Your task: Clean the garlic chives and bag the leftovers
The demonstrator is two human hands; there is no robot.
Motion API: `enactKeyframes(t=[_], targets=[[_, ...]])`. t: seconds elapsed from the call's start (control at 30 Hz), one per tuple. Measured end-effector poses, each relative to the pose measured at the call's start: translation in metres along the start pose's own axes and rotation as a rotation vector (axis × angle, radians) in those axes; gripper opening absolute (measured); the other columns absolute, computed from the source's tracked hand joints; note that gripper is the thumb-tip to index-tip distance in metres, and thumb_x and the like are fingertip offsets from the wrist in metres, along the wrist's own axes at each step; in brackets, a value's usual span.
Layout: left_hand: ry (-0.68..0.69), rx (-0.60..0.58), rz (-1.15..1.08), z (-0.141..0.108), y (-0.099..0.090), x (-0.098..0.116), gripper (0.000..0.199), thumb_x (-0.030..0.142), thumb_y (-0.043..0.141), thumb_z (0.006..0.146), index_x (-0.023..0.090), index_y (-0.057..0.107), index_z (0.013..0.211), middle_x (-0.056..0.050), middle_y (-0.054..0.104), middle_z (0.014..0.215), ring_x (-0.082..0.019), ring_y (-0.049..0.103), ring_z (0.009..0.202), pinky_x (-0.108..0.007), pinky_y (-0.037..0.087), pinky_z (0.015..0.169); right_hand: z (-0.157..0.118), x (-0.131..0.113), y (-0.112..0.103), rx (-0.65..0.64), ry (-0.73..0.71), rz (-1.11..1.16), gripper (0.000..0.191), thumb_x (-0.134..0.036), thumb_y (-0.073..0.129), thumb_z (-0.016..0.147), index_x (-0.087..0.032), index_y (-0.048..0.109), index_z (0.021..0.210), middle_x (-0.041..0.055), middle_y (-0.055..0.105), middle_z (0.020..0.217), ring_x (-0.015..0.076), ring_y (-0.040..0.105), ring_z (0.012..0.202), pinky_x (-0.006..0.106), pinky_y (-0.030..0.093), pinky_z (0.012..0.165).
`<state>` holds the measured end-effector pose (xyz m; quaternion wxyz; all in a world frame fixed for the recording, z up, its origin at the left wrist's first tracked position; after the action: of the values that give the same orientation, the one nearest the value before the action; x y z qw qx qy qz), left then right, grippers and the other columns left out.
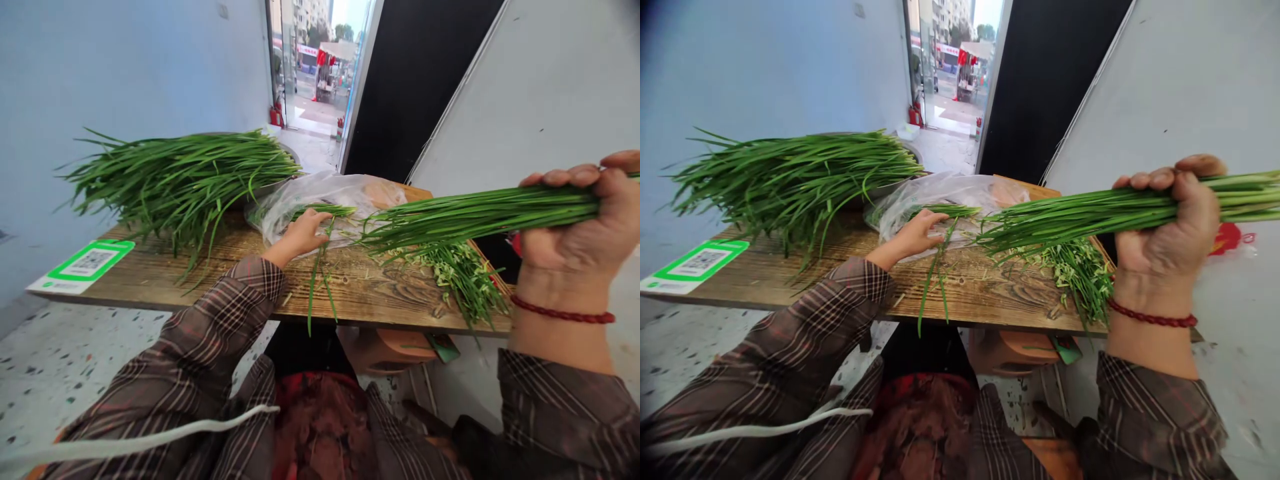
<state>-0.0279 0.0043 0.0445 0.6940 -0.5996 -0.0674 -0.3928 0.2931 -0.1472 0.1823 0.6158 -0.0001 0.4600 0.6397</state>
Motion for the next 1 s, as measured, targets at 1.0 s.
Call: enactKeyframes(t=[1.0], targets=[[0.282, -0.121, -0.138, -0.023, -0.001, 0.056, 0.018, 0.023, 0.052, 0.084, 0.019, 0.068, 0.091, -0.005, 0.069, 0.083, -0.022, 0.063, 0.081, -0.034, 0.047, 0.079, 0.006, 0.031, 0.01, 0.331, 0.265, 0.319, 0.016, -0.016, 0.043, 0.09, -0.021, 0.048, 0.075, -0.0118, 0.039, 0.048, 0.0039, 0.046, 0.042, 0.022, 0.051, 0.055]])
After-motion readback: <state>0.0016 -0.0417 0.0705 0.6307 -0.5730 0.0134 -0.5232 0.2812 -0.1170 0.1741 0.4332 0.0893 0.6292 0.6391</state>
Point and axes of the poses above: each hand's wrist, its own z-axis towards the middle knuckle, its own y-axis out of the palm, x = y × z, the point moved 3 cm from there along z, towards the middle knuckle
